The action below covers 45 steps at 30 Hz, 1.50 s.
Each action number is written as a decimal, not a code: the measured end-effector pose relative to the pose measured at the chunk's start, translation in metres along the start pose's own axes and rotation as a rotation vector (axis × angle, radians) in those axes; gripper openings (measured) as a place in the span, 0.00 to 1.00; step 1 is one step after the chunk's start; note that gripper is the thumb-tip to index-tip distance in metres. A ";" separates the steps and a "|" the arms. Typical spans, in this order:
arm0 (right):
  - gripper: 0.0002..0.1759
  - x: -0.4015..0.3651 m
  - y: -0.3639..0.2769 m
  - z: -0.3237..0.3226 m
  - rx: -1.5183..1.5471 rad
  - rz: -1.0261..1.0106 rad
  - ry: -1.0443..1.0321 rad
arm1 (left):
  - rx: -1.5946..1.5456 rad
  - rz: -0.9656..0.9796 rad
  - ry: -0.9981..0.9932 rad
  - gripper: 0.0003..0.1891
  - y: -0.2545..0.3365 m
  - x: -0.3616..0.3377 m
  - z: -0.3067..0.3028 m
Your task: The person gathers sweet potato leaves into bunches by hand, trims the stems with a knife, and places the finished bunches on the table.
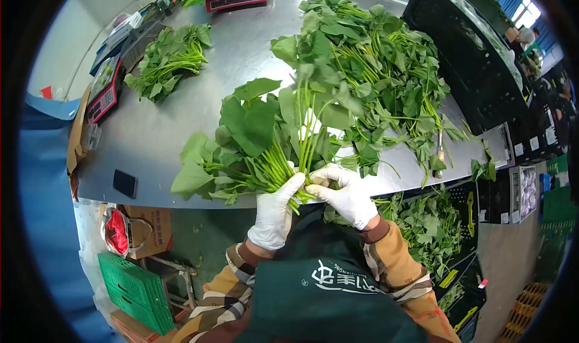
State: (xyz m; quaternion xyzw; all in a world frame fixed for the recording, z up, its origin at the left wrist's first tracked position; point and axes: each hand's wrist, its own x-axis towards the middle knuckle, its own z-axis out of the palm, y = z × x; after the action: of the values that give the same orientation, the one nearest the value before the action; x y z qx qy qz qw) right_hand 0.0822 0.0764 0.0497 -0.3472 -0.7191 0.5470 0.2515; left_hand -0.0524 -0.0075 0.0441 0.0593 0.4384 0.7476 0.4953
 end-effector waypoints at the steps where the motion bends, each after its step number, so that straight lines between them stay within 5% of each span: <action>1: 0.11 -0.001 0.000 -0.002 0.040 0.034 0.012 | 0.018 -0.016 0.002 0.16 0.001 -0.001 0.002; 4: 0.09 -0.007 0.005 -0.002 0.326 0.149 0.060 | -0.024 -0.054 -0.047 0.14 0.001 0.004 0.008; 7: 0.07 -0.009 -0.003 -0.003 0.341 0.015 0.321 | -0.101 -0.147 -0.205 0.14 0.011 0.009 0.012; 9: 0.03 -0.004 -0.012 -0.015 0.635 0.035 0.575 | -0.234 -0.190 -0.230 0.14 0.015 0.012 0.015; 12: 0.11 0.016 -0.004 -0.067 0.841 -0.234 0.847 | -0.412 -0.152 -0.250 0.16 0.027 0.026 0.000; 13: 0.18 0.021 -0.005 -0.084 0.984 -0.147 0.907 | -0.455 -0.143 -0.248 0.17 0.030 0.029 -0.008; 15: 0.22 0.037 0.006 -0.108 0.909 -0.114 0.838 | -0.531 -0.154 -0.362 0.14 0.037 0.034 -0.019; 17: 0.24 0.062 0.016 -0.114 0.421 -0.044 0.734 | -0.477 -0.179 -0.185 0.10 0.043 0.028 -0.018; 19: 0.27 0.106 0.063 -0.109 0.093 -0.150 0.711 | -0.440 -0.171 -0.299 0.09 0.041 0.031 -0.025; 20: 0.30 0.120 0.076 -0.104 -0.413 -0.240 0.743 | -0.421 -0.185 -0.307 0.09 0.040 0.032 -0.027; 24: 0.27 0.128 0.082 -0.046 -1.241 -0.218 0.245 | -0.370 -0.193 -0.289 0.09 0.036 0.039 -0.036; 29: 0.21 0.083 0.047 -0.012 -0.796 -0.290 -0.275 | -0.330 -0.126 -0.251 0.10 0.035 0.051 -0.050; 31: 0.18 0.086 0.029 -0.029 -0.456 -0.075 -0.333 | -0.329 -0.111 -0.286 0.11 0.035 0.056 -0.051; 33: 0.15 0.100 0.018 -0.045 -0.557 0.174 0.089 | -0.335 -0.128 -0.260 0.12 0.034 0.058 -0.051; 34: 0.15 0.114 0.026 -0.054 -0.694 0.033 0.324 | -0.332 -0.128 -0.252 0.11 0.034 0.057 -0.049; 36: 0.19 0.135 0.034 -0.076 -0.782 0.062 0.477 | -0.341 -0.132 -0.245 0.11 0.033 0.057 -0.048; 37: 0.20 0.141 0.035 -0.082 -1.007 0.090 0.482 | -0.351 -0.137 -0.248 0.11 0.033 0.057 -0.048; 42: 0.19 0.161 0.065 -0.085 -1.066 0.082 0.437 | -0.350 -0.136 -0.225 0.11 0.035 0.053 -0.054; 45: 0.16 0.143 0.053 -0.085 -0.619 0.280 0.220 | -0.328 -0.116 -0.192 0.12 0.038 0.052 -0.058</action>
State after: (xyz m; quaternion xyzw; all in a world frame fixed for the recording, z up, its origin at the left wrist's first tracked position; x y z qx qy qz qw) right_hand 0.0669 0.2472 0.0192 -0.5588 -0.7648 0.2918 0.1330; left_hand -0.1349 -0.0055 0.0175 0.0238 0.2642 0.7702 0.5800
